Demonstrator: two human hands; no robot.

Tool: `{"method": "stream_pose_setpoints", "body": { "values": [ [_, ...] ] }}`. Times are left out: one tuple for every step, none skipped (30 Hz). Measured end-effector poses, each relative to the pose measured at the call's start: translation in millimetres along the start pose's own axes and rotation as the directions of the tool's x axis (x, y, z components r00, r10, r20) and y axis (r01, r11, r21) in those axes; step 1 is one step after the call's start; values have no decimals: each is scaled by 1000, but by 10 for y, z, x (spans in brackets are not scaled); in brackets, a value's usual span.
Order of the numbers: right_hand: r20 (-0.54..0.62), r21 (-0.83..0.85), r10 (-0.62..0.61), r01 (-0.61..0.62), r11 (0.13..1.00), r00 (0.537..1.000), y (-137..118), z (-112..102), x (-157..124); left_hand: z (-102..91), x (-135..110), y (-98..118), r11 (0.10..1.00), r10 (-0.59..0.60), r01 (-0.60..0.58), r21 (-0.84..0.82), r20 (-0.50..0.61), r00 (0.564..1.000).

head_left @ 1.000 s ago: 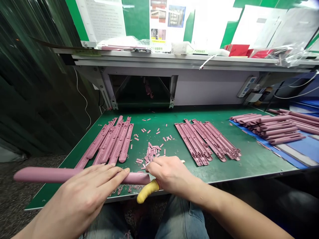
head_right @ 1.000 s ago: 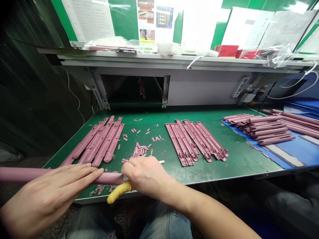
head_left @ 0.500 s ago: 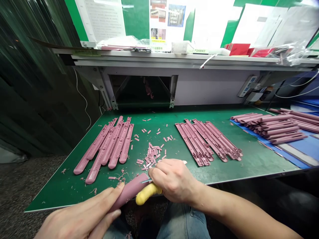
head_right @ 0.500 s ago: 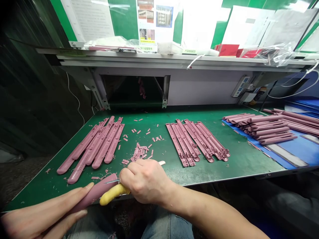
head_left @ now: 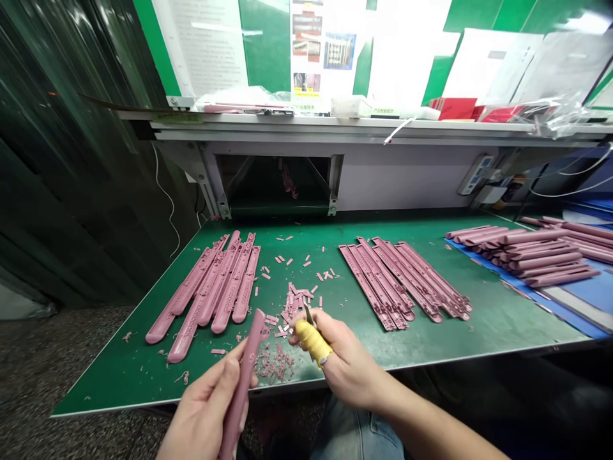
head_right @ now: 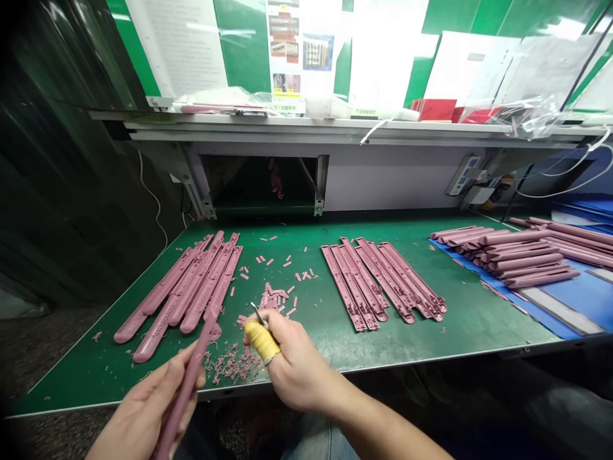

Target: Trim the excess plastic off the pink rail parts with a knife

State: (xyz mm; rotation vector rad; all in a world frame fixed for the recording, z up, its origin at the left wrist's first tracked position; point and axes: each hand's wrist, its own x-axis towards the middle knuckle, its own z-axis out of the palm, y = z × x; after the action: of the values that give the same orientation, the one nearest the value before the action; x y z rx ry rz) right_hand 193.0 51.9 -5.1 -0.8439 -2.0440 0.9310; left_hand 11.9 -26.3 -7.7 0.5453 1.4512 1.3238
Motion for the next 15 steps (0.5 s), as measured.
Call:
{"method": "stream_pose_setpoints", "body": {
  "values": [
    [-4,45,22,-21,999,1000,42,29,-9,32,39,-5,997,-54,54,-61,3,999],
    [-17,63,18,-17,998,1000,86,61,-7,60,69,-11,988,-87,87,-125,9,996],
    [-32,52,-3,4,999,999,126,94,6,82,91,-20,977,-106,106,-185,14,994],
    [-49,15,-35,36,999,998,160,123,30,100,104,-33,967,-116,118,-227,20,993],
    [-60,-52,-71,68,996,996,185,147,63,115,111,-49,960,-122,125,-249,29,992],
    [-63,-146,-98,88,985,993,201,164,105,125,111,-65,957,-128,135,-259,43,991],
    [-59,-257,-109,90,962,992,210,174,150,132,108,-80,954,-134,147,-260,66,989],
    [-49,-371,-102,76,926,994,211,179,195,136,104,-92,953,-141,160,-258,91,986],
    [-36,-477,-83,56,877,996,207,178,237,137,99,-102,953,-142,166,-255,111,984],
    [-17,-567,-62,41,823,998,199,175,274,133,95,-108,954,-139,167,-249,125,982],
    [4,-635,-42,35,771,999,188,169,303,125,94,-113,955,-136,166,-245,134,982],
    [22,-684,-28,36,729,999,176,163,324,112,95,-118,957,-136,167,-238,144,980],
    [36,-716,-20,40,697,999,163,156,337,97,100,-121,959,-134,166,-230,148,980],
    [45,-737,-15,43,675,999,148,149,343,81,107,-125,961,-131,162,-224,149,980],
    [49,-748,-15,47,662,999,132,143,343,66,115,-128,963,-130,160,-219,147,981]
  ]
}}
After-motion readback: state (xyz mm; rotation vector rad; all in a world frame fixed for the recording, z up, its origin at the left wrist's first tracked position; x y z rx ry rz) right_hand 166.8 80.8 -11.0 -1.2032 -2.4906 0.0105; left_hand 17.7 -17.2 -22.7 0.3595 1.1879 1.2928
